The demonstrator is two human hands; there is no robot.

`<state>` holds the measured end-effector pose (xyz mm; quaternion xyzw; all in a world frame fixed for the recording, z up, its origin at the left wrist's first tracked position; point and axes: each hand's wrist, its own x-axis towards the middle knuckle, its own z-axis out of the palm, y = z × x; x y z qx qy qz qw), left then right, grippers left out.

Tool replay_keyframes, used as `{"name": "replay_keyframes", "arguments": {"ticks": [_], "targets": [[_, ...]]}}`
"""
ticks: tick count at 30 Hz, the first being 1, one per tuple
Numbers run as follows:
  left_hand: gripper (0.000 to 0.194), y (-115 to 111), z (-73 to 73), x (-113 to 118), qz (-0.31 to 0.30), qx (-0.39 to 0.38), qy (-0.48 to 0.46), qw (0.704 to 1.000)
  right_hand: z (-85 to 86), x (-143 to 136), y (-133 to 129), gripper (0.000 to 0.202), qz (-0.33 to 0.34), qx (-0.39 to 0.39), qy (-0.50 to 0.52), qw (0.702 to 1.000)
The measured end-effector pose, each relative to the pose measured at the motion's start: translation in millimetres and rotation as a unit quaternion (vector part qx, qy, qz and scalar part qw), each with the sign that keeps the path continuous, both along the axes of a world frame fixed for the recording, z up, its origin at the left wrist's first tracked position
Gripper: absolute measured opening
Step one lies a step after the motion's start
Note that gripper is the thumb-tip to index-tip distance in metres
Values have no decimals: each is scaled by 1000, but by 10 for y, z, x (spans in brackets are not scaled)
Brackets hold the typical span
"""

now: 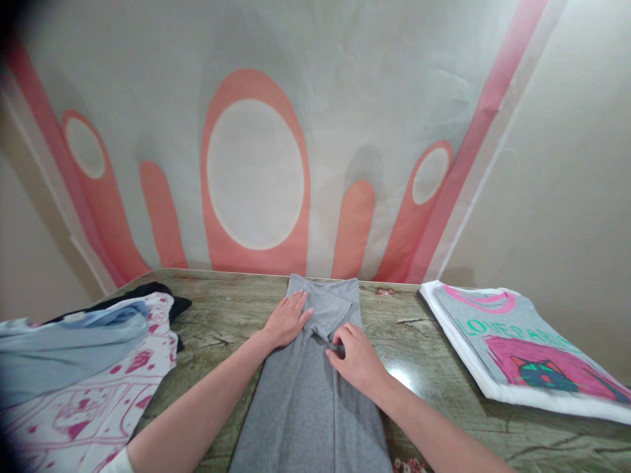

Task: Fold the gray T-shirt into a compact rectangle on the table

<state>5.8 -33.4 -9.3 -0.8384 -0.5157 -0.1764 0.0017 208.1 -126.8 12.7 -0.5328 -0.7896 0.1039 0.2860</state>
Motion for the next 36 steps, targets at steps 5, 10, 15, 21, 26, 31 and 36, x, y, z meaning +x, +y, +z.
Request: {"name": "replay_keyframes", "arguments": {"ticks": [5, 10, 15, 21, 26, 31, 36], "targets": [[62, -46, 90, 27, -6, 0, -14, 1000, -37, 13, 45, 6, -15, -2, -9, 1000], [65, -208, 261, 140, -136, -75, 2, 988, -75, 26, 66, 3, -9, -1, -9, 1000], [73, -359, 291, 283, -156, -85, 9, 984, -116, 29, 83, 19, 4, 14, -5, 1000], [54, -415, 197, 389, -82, -41, -55, 994, -138, 23, 80, 35, 0, 15, -2, 1000], [44, -302, 136, 364, -67, -76, -175, 979, -97, 17, 124, 42, -2, -3, 4, 1000], [44, -212, 170, 308, -117, -112, -304, 939, 23, -70, 293, 26, -1, -41, -26, 999], [37, -246, 185, 312, -102, -90, -326, 936, 52, -239, 467, 35, 6, -15, -67, 998]]}}
